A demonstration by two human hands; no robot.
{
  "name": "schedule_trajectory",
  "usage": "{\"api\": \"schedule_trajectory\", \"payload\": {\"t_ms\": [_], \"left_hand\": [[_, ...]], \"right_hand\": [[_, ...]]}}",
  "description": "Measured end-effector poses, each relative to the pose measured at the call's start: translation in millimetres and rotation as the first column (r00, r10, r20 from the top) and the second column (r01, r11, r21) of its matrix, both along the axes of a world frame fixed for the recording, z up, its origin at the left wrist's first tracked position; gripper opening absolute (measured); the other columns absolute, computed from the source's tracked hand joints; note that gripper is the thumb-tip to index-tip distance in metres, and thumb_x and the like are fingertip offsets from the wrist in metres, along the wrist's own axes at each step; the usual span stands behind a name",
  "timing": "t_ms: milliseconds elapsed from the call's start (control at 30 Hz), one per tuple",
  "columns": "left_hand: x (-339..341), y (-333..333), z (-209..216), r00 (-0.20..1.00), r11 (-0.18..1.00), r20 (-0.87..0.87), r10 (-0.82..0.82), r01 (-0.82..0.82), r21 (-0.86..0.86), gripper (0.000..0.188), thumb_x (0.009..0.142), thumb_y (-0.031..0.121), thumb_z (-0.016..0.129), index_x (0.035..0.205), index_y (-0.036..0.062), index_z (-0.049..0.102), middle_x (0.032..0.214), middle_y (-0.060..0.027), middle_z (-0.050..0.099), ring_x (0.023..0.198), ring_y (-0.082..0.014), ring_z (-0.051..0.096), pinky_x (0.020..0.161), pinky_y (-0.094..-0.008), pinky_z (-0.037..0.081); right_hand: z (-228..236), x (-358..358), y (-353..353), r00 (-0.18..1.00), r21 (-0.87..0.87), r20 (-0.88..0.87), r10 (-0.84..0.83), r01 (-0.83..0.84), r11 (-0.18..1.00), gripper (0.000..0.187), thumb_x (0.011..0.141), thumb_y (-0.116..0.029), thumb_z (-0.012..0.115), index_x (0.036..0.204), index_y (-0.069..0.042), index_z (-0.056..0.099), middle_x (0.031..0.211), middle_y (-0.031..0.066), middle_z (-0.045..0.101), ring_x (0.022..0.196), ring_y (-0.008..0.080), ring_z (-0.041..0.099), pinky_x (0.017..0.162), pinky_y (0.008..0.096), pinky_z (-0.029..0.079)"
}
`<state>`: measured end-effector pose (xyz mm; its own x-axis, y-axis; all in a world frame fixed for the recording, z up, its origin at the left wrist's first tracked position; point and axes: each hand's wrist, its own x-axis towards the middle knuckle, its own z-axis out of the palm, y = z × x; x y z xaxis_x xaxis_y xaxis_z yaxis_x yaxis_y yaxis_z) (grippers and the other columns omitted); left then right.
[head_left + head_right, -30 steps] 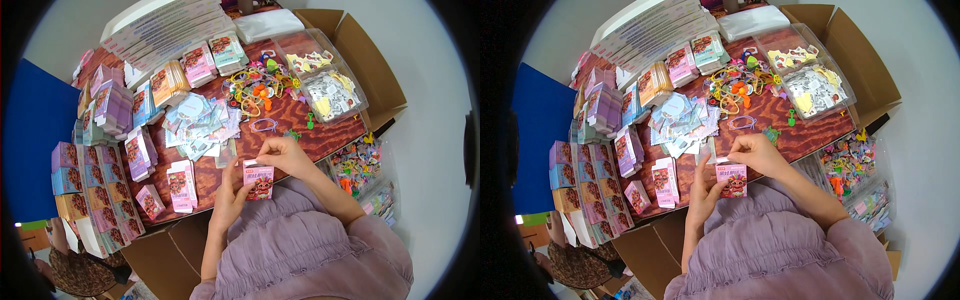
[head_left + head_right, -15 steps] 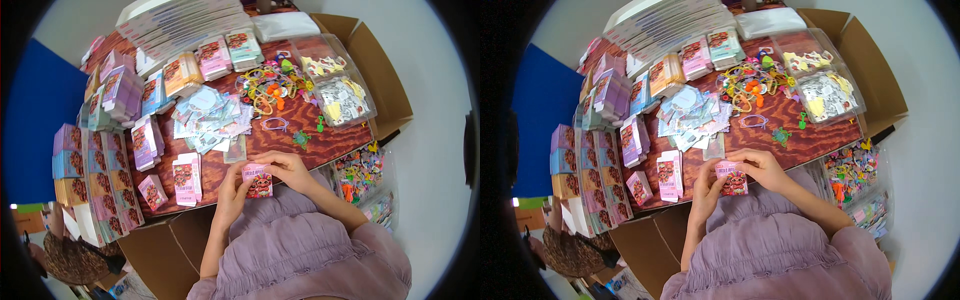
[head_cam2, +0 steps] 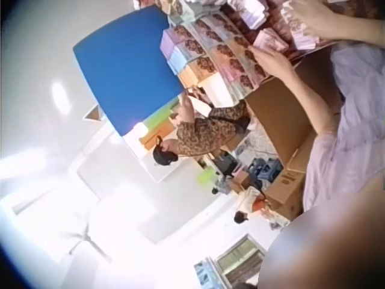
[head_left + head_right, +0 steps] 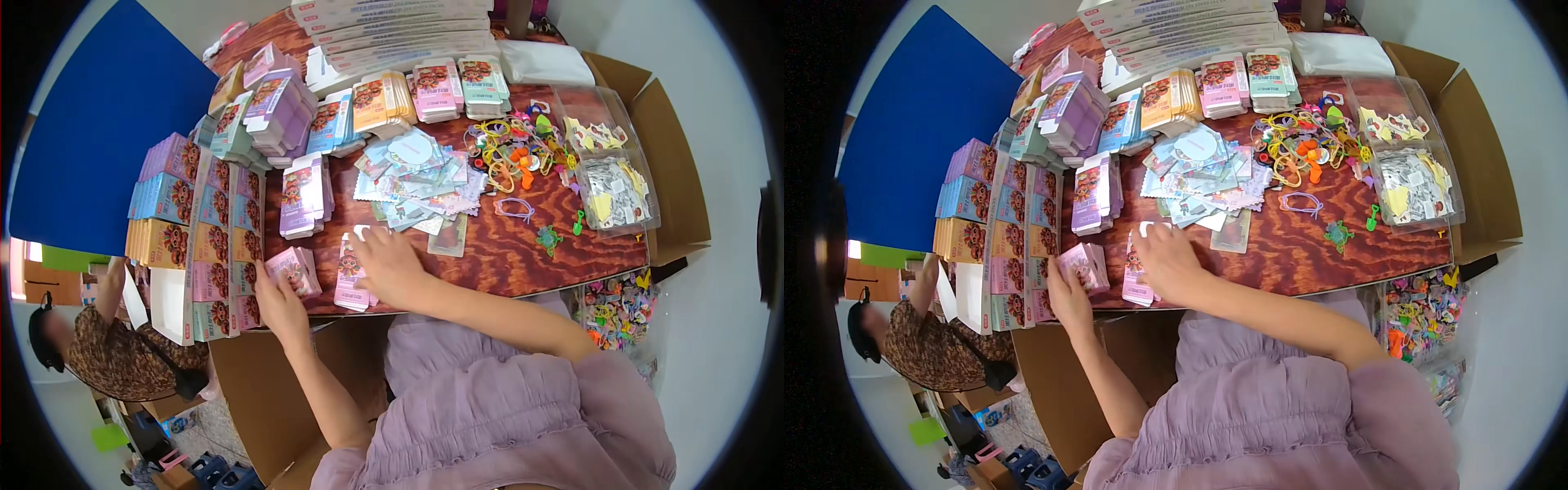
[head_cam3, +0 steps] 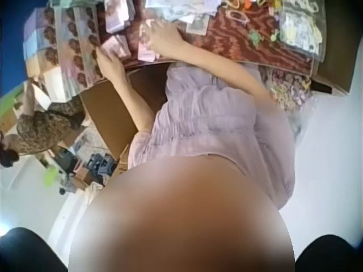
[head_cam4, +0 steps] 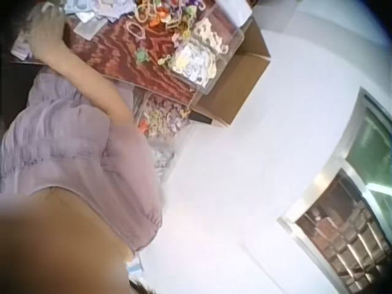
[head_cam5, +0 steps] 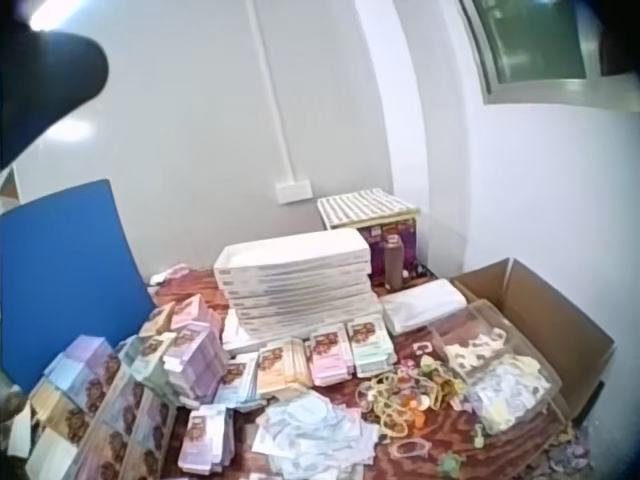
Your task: The person is packing small stickers or cards into plastic sleeves and then into small decorative boxes.
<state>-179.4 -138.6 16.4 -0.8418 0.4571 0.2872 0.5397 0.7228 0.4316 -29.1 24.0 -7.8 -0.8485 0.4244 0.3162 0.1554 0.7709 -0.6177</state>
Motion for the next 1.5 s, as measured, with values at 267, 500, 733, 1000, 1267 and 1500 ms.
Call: {"api": "schedule_trajectory", "payload": {"t_ms": [267,500,733,1000,1267,1500], "left_hand": [[54.5,19.2,29.4,0.974,0.968,-0.097,-0.204,0.215,0.126,0.056,0.094,0.011,0.063,0.143,-0.0046,0.041,0.136,-0.0267,0.053,0.125,-0.0407,0.051,0.104,-0.0449,0.040],[64.2,37.8,28.7,-0.077,0.690,0.801,-0.594,0.464,0.556,0.065,0.087,0.010,0.074,0.143,-0.0021,0.042,0.132,-0.0073,0.054,0.122,-0.0157,0.049,0.102,-0.0326,0.041],[126.7,71.0,-18.1,-0.195,0.729,0.742,-0.642,0.144,0.669,0.058,0.079,0.014,0.084,0.128,0.0030,0.055,0.116,-0.0034,0.064,0.106,-0.0130,0.061,0.088,-0.0289,0.052],[157.6,96.3,-38.5,-0.291,0.690,0.645,-0.707,-0.084,0.718,0.041,0.094,0.024,0.069,0.125,0.0021,0.055,0.109,-0.0059,0.067,0.099,-0.0181,0.066,0.086,-0.0350,0.056],[188.5,103.9,0.0,0.389,0.639,0.590,-0.707,-0.007,0.770,0.037,0.092,-0.005,0.064,0.128,-0.0017,0.057,0.113,-0.0100,0.061,0.093,-0.0137,0.064,0.079,-0.0265,0.053],[160.9,92.0,-10.5,0.412,0.661,0.521,-0.748,0.396,0.637,0.044,0.085,-0.008,0.070,0.127,-0.0013,0.058,0.114,-0.0070,0.060,0.093,-0.0146,0.066,0.078,-0.0271,0.057]], "right_hand": [[-4.4,-16.4,4.5,0.999,0.274,0.027,-0.039,0.030,0.961,0.027,0.082,-0.009,0.059,0.108,-0.002,0.056,0.102,0.0132,0.056,0.095,0.0294,0.054,0.078,0.0401,0.045],[83.8,70.7,36.2,0.963,-0.023,-0.036,0.266,-0.267,0.963,0.015,0.080,-0.011,0.063,0.095,-0.006,0.060,0.092,0.0085,0.060,0.092,0.0300,0.060,0.077,0.0436,0.049],[82.6,123.8,43.8,0.989,-0.252,-0.143,0.041,-0.077,0.965,0.017,0.079,-0.013,0.073,0.089,-0.005,0.061,0.096,0.0085,0.064,0.093,0.0307,0.061,0.076,0.0373,0.050],[43.4,161.7,56.5,0.960,-0.797,-0.204,-0.193,-0.048,0.602,0.016,0.093,-0.008,0.064,0.105,0.001,0.071,0.104,0.0066,0.064,0.093,0.0148,0.060,0.081,0.0269,0.047],[26.8,157.2,56.1,0.864,-0.836,-0.185,-0.467,0.111,0.537,0.009,0.092,-0.004,0.065,0.100,0.002,0.065,0.092,0.0012,0.064,0.084,0.0056,0.059,0.072,0.0221,0.048],[17.7,166.8,67.9,0.955,-0.756,-0.220,-0.197,-0.040,0.654,0.019,0.091,-0.001,0.066,0.108,-0.001,0.059,0.093,0.0026,0.064,0.080,0.0049,0.060,0.068,0.0233,0.049]]}}
